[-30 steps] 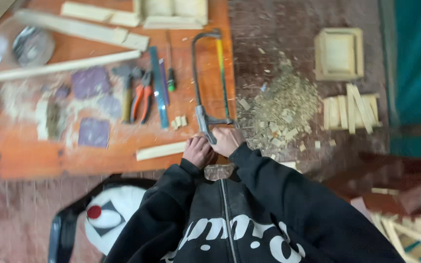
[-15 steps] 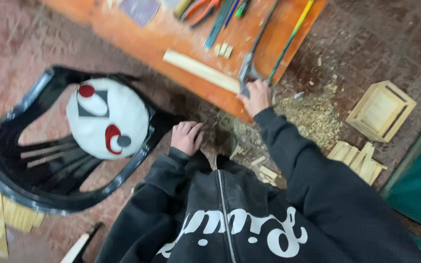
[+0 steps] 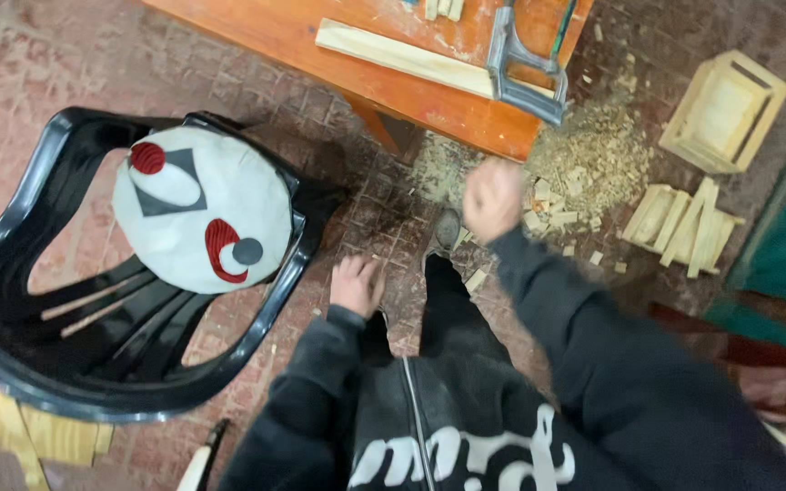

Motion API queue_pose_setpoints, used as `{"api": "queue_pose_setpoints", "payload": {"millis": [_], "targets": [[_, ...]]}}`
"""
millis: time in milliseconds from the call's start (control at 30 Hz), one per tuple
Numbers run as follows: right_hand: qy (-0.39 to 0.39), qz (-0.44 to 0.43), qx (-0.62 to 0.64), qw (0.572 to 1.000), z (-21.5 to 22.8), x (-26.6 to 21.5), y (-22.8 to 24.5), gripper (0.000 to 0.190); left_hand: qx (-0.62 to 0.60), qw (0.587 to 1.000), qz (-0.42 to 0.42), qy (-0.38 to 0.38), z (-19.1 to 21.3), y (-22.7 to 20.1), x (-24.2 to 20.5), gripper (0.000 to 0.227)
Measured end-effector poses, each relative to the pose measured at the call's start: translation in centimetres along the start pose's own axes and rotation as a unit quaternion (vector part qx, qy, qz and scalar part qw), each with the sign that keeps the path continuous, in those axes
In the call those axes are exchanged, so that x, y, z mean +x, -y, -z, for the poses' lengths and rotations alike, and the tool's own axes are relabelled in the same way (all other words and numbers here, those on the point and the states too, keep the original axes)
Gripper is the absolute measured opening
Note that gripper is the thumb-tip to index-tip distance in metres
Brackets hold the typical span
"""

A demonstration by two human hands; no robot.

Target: The person uses a hand saw to cut a wooden stick into several small pieces on a workbench. They repeatedly saw through the wood, separate the cut pieces, and arrange them on the table.

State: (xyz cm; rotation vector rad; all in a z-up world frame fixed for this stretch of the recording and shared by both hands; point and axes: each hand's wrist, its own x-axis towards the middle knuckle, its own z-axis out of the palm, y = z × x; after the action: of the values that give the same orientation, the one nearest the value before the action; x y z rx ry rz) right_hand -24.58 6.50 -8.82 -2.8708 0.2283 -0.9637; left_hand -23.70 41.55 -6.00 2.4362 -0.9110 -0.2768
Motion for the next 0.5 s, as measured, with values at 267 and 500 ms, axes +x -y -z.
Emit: {"api": "queue_pose_setpoints", "payload": {"millis": [267,500], "targets": [[0.482,-0.184,0.080,0.853,-1.4,-23.6,6.5,0.017,-0.005,0.997,0.019,0.079,-9.2,5.7,-6.9,0.027],[0.681,-0.235,0.040,0.692,-15.9,-30.9,0.8,0.027,0.003,0.993,0.043,0.114,-27.4,14.7,-3.8,0.035]]}}
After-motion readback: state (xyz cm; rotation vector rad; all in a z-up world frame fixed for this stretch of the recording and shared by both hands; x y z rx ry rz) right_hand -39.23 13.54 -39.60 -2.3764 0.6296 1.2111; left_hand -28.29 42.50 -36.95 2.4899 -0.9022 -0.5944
